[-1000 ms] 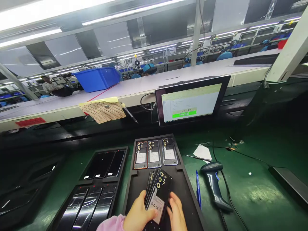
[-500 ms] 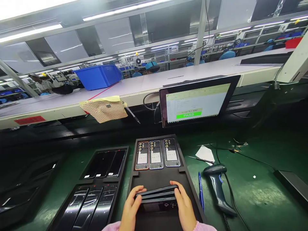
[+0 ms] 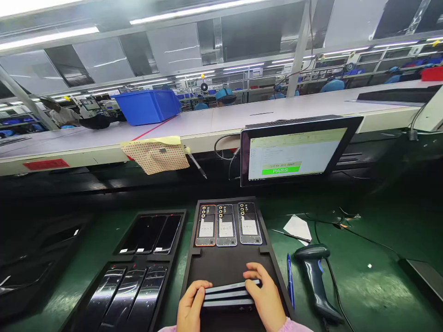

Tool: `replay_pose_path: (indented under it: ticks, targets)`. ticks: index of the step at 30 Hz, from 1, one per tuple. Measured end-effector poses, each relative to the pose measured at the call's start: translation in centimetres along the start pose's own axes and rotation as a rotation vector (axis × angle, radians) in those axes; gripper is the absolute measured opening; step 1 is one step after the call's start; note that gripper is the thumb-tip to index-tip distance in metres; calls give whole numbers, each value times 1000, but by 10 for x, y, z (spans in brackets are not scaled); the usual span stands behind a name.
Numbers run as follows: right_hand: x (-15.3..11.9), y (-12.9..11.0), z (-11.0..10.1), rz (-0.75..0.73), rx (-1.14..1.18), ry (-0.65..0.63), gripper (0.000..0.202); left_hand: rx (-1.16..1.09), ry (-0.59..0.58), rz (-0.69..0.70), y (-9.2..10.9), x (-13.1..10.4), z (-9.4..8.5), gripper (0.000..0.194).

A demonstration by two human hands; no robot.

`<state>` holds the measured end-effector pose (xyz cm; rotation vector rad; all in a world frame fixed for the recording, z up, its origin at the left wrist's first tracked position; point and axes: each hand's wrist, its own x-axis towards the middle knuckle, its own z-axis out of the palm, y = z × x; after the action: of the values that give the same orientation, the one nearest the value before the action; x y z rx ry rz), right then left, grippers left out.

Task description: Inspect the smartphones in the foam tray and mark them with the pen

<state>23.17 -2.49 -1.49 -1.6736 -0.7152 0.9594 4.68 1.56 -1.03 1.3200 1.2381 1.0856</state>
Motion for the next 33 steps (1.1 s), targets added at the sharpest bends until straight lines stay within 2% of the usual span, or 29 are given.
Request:
replay_pose_path:
  ticks: [5,13,19,27,33]
  targets:
    - [-4,-2,1,-2,-21,-22,37,-5,-2,69,-3,-1,1,29]
    - [-4,10,4,-38,-60,-28,40,27,-35,134,-6,-1,0,25]
    - [-4,11,-5,-16,195,-152,52,31,-33,111,-10,0,-1,28]
    - [-11,-10,-8,-33,164,-231,67,31,4,99,-3,0,1,29]
    - [-9,-1,-13,-94,156,-283,62,35,-6,87,-3,0,2,28]
